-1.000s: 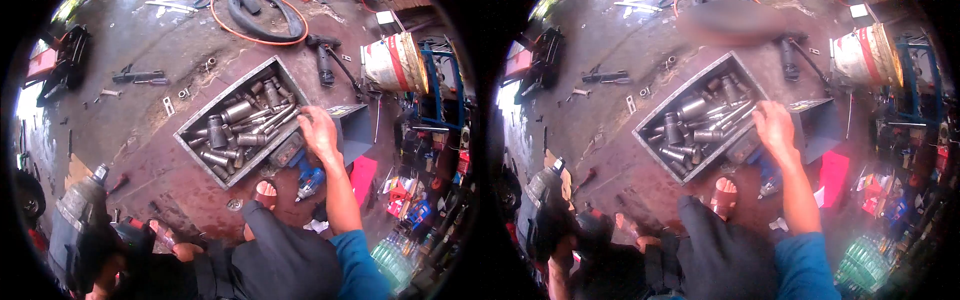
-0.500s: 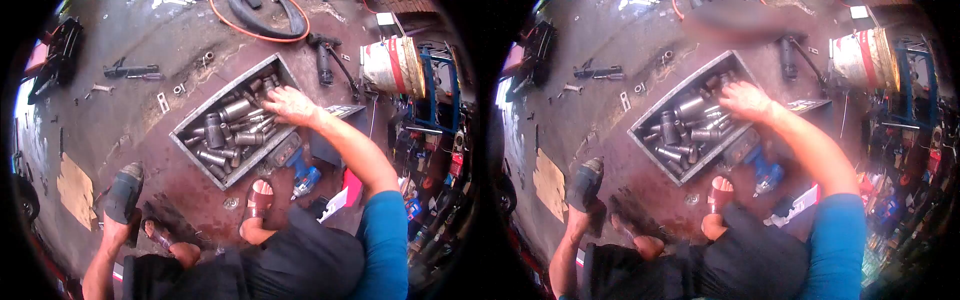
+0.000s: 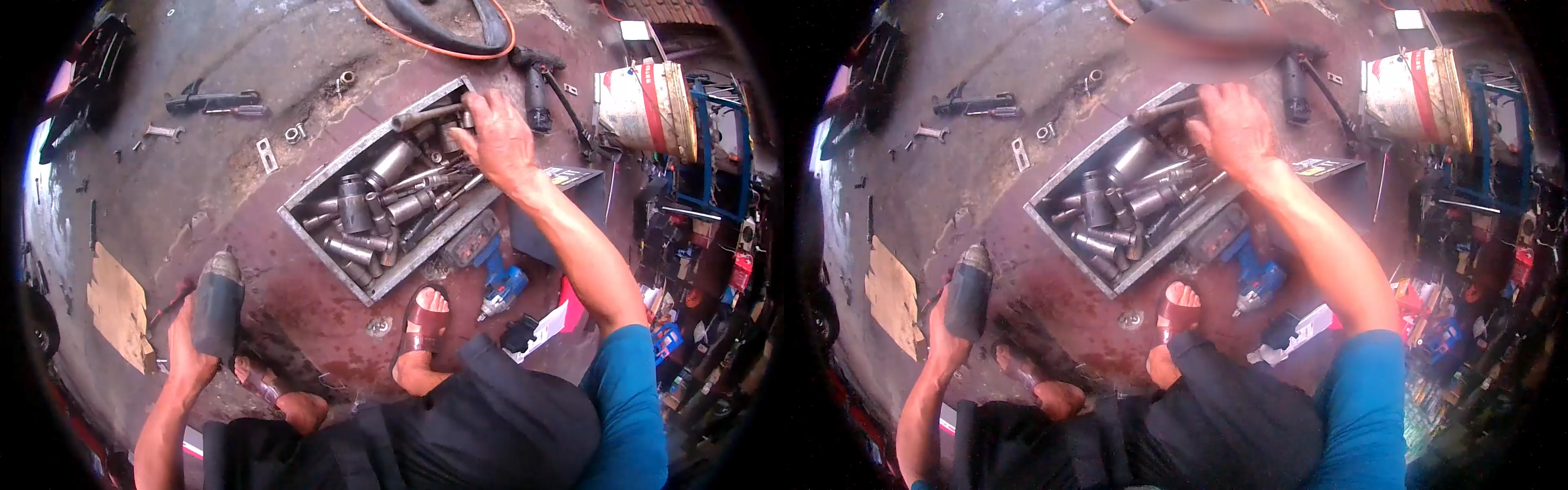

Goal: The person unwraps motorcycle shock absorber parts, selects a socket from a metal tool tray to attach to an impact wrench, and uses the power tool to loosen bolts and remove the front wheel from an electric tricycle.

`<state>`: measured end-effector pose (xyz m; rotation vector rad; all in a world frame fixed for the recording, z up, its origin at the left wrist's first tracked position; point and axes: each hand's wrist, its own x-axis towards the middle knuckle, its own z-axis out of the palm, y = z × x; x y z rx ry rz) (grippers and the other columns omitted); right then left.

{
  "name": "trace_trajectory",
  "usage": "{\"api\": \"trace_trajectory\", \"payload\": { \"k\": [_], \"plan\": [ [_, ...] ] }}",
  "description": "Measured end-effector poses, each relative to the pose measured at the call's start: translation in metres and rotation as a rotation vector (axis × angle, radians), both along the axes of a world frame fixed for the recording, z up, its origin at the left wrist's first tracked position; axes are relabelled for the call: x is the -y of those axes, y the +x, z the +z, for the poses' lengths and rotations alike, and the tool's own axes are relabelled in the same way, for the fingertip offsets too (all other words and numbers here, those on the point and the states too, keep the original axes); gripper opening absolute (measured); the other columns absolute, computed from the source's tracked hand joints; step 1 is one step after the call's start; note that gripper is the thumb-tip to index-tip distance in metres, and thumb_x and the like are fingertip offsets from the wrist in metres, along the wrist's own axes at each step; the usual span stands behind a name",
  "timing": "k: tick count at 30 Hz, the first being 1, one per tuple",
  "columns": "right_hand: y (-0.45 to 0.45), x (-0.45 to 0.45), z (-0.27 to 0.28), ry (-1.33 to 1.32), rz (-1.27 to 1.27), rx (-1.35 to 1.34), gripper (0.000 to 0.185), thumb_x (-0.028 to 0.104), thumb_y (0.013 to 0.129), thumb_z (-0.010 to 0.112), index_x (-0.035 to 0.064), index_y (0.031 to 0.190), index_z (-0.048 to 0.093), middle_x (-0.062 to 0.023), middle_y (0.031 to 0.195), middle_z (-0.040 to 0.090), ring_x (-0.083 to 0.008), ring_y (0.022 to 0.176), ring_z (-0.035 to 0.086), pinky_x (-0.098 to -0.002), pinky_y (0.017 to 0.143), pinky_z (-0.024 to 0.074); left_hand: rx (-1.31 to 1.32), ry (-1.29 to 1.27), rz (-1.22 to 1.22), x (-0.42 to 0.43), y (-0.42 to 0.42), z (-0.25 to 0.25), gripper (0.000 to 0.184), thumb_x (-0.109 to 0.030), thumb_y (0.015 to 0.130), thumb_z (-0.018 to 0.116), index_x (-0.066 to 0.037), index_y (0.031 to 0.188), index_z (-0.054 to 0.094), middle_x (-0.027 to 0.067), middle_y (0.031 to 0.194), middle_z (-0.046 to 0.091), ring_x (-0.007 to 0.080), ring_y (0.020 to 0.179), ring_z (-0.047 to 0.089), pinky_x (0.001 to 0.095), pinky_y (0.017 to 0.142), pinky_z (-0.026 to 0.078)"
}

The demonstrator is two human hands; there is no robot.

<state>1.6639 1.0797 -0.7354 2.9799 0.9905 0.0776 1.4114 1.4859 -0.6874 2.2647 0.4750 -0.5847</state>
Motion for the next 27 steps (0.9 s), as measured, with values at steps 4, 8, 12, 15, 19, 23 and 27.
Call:
{"api": "trace_trajectory", "payload": {
  "k": [4,8,12,15,19,23,27],
  "plan": [
    [-0.026,0.018,-0.007,-0.429,-0.204,-0.58,0.025,0.029,0.078,0.065,0.0056,0.082,0.072,-0.0186,0.088,0.065,-0.0364,0.088,0.061,-0.0461,0.077,0.0486,0.002,0.045,-0.057,-0.002,0.003,-0.001,0.049,-0.019,0.075,0.07,0.0,0.119,0.056,0.0214,0.11,0.065,0.0359,0.102,0.063,0.039,0.088,0.047],
    [-0.054,0.028,-0.036,-0.421,-0.187,-0.557,0.026,0.027,0.075,0.064,0.0037,0.083,0.072,-0.0191,0.098,0.066,-0.0343,0.1,0.06,-0.0499,0.087,0.0423,-0.07,-0.072,-0.015,-0.002,-0.002,-0.007,0.05,-0.018,0.073,0.072,0.0,0.117,0.057,0.0205,0.108,0.065,0.0342,0.102,0.064,0.0386,0.088,0.048],
    [-0.056,0.017,-0.024,-0.363,-0.283,-0.746,0.026,0.027,0.073,0.066,0.0048,0.085,0.073,-0.0178,0.098,0.068,-0.0331,0.103,0.06,-0.051,0.089,0.0405,-0.134,-0.156,-0.002,0.004,0.001,-0.004,0.05,-0.017,0.071,0.073,0.001,0.116,0.058,0.0198,0.107,0.066,0.0317,0.102,0.065,0.0383,0.088,0.048],
    [-0.061,0.025,-0.026,-0.136,-0.34,-0.693,0.023,0.026,0.07,0.072,0.0035,0.076,0.068,-0.0175,0.079,0.066,-0.0352,0.086,0.064,-0.0467,0.078,0.0456,-0.271,-0.196,0.023,0.011,0.01,0.007,0.052,-0.017,0.071,0.073,0.001,0.117,0.058,0.0198,0.107,0.066,0.0314,0.102,0.065,0.0384,0.088,0.048],
    [-0.087,0.022,-0.001,0.261,-0.416,-0.73,0.026,0.021,0.078,0.069,0.0012,0.09,0.059,-0.0175,0.081,0.065,-0.0336,0.076,0.065,-0.0408,0.07,0.0487,-0.121,-0.122,-0.113,0.002,-0.005,-0.006,0.054,-0.018,0.07,0.073,0.001,0.119,0.057,0.0204,0.107,0.066,0.0311,0.102,0.065,0.0379,0.088,0.048],
    [-0.131,0.001,-0.009,0.677,-0.422,-0.702,0.029,0.019,0.082,0.068,0.0031,0.103,0.057,-0.0147,0.093,0.065,-0.0265,0.082,0.065,-0.0381,0.074,0.0498,-0.212,-0.187,-0.028,0.01,0.002,0.006,0.058,-0.021,0.071,0.073,0.0,0.122,0.056,0.0205,0.108,0.066,0.0315,0.104,0.064,0.0381,0.088,0.048],
    [-0.154,-0.022,-0.008,0.902,-0.529,-0.794,0.03,0.014,0.081,0.07,0.0035,0.107,0.058,-0.012,0.1,0.066,-0.0221,0.096,0.065,-0.0342,0.084,0.0492,-0.18,-0.184,-0.002,0.011,-0.003,0.003,0.06,-0.021,0.071,0.073,-0.001,0.124,0.055,0.0197,0.109,0.066,0.0323,0.104,0.064,0.0382,0.089,0.048]
  ]
}}
